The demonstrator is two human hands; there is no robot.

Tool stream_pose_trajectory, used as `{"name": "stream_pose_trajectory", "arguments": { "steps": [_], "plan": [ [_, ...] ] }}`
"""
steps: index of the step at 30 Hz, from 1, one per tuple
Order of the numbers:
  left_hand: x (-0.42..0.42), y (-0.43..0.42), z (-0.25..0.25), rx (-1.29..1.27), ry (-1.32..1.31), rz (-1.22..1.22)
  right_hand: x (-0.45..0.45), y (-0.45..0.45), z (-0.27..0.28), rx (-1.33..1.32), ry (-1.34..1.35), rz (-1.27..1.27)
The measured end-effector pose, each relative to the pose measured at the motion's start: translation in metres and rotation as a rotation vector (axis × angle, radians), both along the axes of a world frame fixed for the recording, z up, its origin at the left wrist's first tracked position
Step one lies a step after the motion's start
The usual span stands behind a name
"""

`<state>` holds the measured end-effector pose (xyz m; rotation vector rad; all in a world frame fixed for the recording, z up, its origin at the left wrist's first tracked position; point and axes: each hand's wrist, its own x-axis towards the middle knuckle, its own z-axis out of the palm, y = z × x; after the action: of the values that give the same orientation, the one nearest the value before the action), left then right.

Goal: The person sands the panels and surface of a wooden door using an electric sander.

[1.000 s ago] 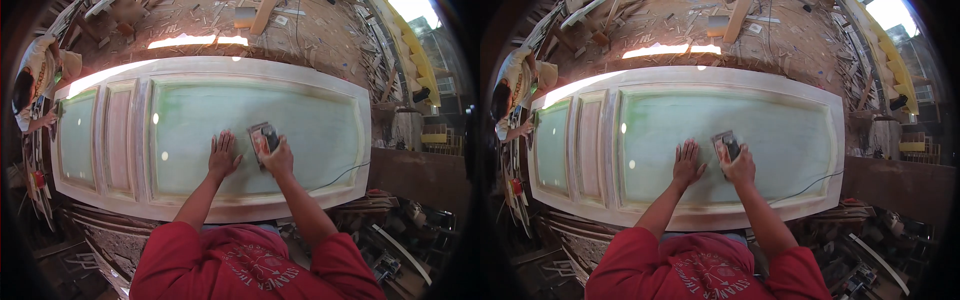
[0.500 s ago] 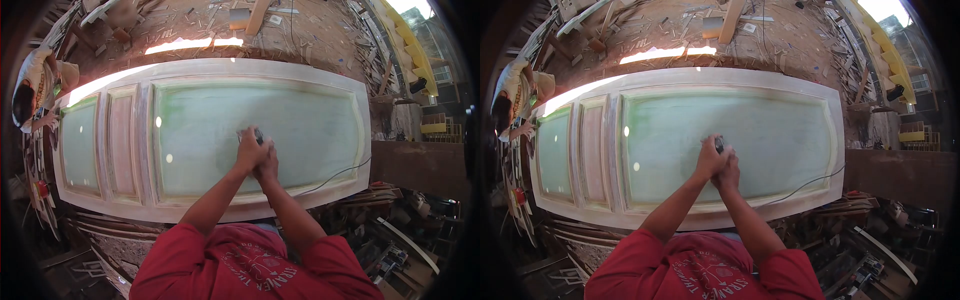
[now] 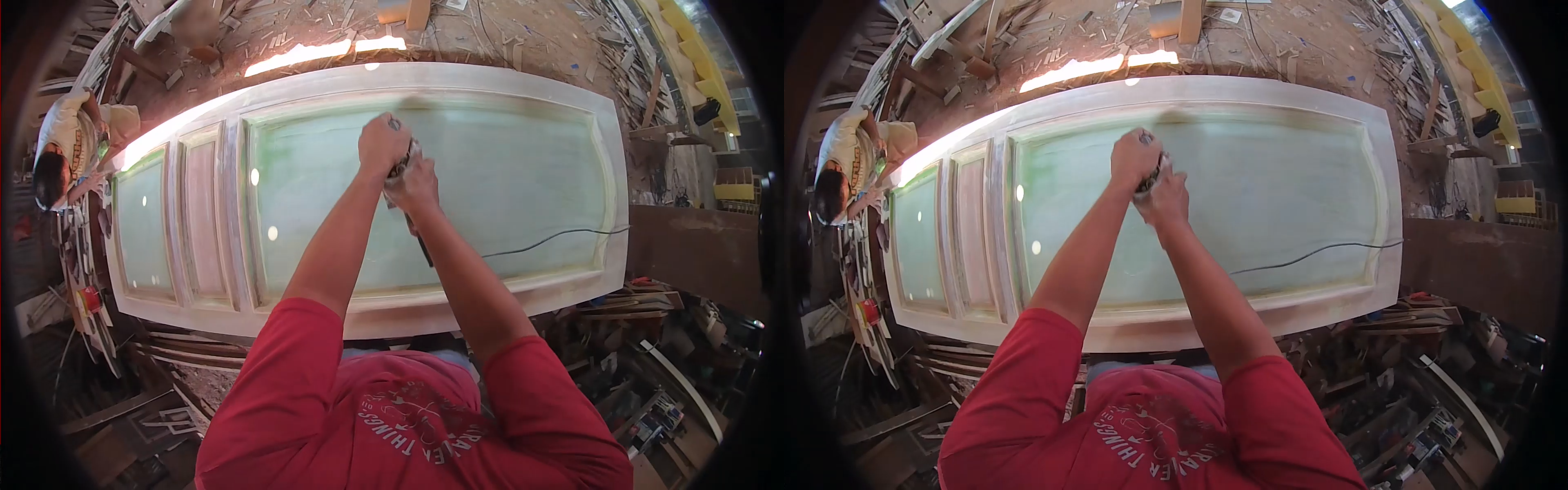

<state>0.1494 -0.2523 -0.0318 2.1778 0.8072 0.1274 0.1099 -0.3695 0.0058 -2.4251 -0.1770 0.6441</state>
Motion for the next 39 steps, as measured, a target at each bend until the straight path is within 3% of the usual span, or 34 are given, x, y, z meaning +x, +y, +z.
{"name": "stream_pose_trajectory", "arguments": {
  "steps": [4,7,9,12,21,30,34,36,39],
  "plan": [
    [-0.055,-0.048,0.003,-0.021,-0.021,0.002,-0.047,-0.049,-0.013,0.087,0.153,-0.009],
    [-0.107,-0.083,-0.003,-0.02,-0.065,0.022,-0.105,-0.091,-0.027,0.092,0.04,0.047],
    [-0.138,-0.104,0.001,-0.016,-0.084,0.045,-0.134,-0.113,-0.029,0.139,0.115,0.062],
    [-0.165,-0.12,0.003,-0.005,-0.129,0.036,-0.163,-0.132,-0.023,0.318,0.055,0.065],
    [-0.083,-0.074,0.013,-0.059,-0.032,0.067,-0.089,-0.078,-0.044,0.352,-0.093,0.023],
    [0.038,0.001,0.001,0.063,0.05,0.029,0.032,-0.014,-0.008,0.36,-0.029,-0.01],
    [0.045,0.007,0.005,0.05,0.051,0.063,0.046,-0.008,-0.006,0.273,0.041,0.019],
    [0.032,0.0,0.005,0.034,0.038,0.054,0.036,-0.01,-0.044,0.41,0.122,0.003],
    [-0.009,-0.024,0.003,-0.001,0.001,0.066,0.0,-0.034,-0.029,0.399,0.027,0.035]
  ]
}}
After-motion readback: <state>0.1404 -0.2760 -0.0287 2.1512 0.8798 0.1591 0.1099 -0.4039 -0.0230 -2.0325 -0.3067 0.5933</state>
